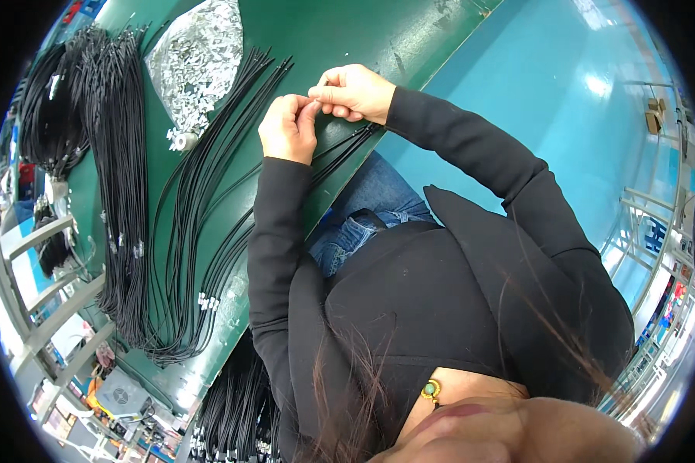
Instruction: Sorting and inspecting bundles of black electrical cables on a manufacturing assembly line.
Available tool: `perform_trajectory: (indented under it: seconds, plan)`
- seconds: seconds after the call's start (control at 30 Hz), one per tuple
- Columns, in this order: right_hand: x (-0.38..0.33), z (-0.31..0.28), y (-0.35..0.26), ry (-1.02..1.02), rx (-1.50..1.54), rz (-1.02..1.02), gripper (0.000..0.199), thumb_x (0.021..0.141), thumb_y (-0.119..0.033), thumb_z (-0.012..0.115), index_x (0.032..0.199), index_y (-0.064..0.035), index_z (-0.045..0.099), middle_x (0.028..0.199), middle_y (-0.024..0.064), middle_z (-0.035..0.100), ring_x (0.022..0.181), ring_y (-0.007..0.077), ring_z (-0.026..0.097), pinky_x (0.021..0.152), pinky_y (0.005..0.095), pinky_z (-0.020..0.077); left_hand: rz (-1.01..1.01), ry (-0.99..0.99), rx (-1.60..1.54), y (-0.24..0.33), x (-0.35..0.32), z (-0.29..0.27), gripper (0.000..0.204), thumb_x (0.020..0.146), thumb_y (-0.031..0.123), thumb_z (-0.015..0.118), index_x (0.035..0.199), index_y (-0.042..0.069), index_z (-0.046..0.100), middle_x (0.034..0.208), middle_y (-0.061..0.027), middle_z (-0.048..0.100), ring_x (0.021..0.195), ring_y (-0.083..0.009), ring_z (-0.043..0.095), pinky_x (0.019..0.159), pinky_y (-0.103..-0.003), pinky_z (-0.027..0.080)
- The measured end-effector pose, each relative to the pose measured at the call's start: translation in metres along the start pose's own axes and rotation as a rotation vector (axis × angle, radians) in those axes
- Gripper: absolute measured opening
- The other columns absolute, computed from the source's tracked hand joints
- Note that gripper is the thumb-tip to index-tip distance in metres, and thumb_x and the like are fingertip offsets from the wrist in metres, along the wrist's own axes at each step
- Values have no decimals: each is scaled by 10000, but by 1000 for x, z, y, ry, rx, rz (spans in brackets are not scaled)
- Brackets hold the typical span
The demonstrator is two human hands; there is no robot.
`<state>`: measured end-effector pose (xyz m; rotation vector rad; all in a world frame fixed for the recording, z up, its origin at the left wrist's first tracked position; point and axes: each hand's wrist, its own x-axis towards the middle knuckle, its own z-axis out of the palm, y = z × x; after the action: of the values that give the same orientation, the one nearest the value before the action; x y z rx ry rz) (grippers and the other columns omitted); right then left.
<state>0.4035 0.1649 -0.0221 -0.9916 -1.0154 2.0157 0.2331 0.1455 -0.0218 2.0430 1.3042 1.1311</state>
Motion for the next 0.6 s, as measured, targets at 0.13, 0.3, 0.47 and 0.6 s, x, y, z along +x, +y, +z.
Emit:
perform_trajectory:
  seconds: [0.13, 0.3, 0.47, 0.6]
  plan:
    - [0, -5, 0, 35, 324, 81, 161, 894, -118, 534, 975, 20, 557, 784, 74, 583, 561, 66, 498, 423, 161, 374, -33, 1, -5, 6, 1, -3, 71, 787, 86, 668, 820, 35, 631, 668, -47, 562, 540, -114, 500, 519, -238, 421]
    - [-3, -6, -1, 147, 202, 46, 190, 915, -100, 474, 1049, 29, 514, 838, 119, 595, 602, 87, 514, 453, 170, 393, -23, -14, 9, 7, -1, -5, 71, 788, 75, 664, 839, 38, 630, 683, -40, 555, 527, -104, 476, 505, -227, 405]
    - [-5, -10, -2, 136, 176, 29, 226, 917, -108, 481, 1093, 34, 483, 866, 139, 602, 584, 77, 498, 441, 169, 383, -14, -37, 7, 3, -3, -4, 73, 786, 63, 661, 847, 40, 629, 690, -38, 550, 530, -104, 474, 504, -227, 403]
    - [-7, -11, -6, 103, 22, 56, 208, 937, -133, 465, 1052, 35, 509, 876, 93, 568, 585, 49, 455, 436, 137, 366, -6, -47, -4, 3, -4, -5, 73, 782, 52, 660, 845, 38, 627, 695, -38, 547, 532, -104, 474, 505, -226, 403]
